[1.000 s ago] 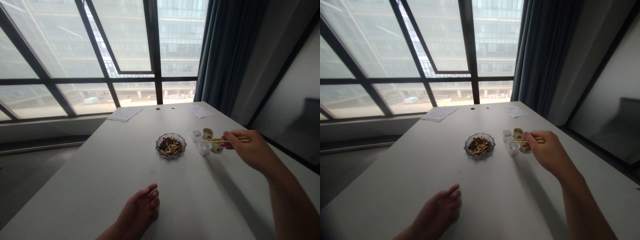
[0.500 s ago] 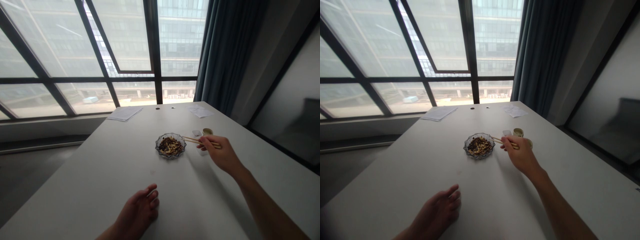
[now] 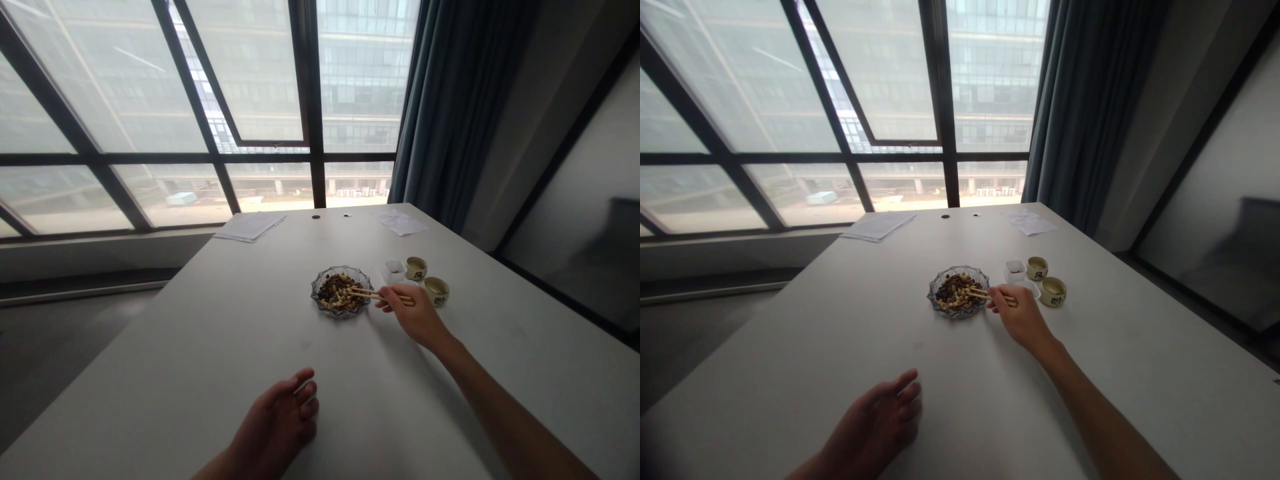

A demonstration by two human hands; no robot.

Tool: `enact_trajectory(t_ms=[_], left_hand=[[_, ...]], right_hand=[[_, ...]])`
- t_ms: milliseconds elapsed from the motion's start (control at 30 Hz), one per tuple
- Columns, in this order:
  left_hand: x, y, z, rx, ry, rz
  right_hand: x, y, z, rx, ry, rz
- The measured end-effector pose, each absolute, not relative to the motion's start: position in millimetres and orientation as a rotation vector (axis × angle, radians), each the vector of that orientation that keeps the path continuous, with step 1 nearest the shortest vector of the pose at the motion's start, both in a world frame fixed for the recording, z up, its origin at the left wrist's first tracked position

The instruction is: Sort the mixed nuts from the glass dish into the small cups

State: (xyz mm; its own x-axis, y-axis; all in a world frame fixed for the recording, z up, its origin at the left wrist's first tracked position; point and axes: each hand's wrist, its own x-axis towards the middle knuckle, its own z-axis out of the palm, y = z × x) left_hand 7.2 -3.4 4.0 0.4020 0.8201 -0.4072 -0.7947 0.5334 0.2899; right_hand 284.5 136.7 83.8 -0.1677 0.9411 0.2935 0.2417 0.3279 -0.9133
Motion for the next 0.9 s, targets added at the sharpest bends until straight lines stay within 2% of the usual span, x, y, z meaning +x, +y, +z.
enact_trajectory(t_ms=[300, 500, 700, 900], left_hand=[[8, -2, 4, 0.050, 0.546, 1.019], [6, -3, 2, 0.051, 0.546, 1.017], [7, -4, 4, 0.052, 0.559, 1.018], [8, -4, 7, 0.065, 0.573, 1.028]], right_hand=[[283, 141, 75, -1.070, -1.526, 0.885], [290, 137, 93, -1.054, -1.490, 0.828], [334, 148, 120, -1.085, -1.340, 0.604], [385, 178, 110, -1.146, -1.113, 0.369]])
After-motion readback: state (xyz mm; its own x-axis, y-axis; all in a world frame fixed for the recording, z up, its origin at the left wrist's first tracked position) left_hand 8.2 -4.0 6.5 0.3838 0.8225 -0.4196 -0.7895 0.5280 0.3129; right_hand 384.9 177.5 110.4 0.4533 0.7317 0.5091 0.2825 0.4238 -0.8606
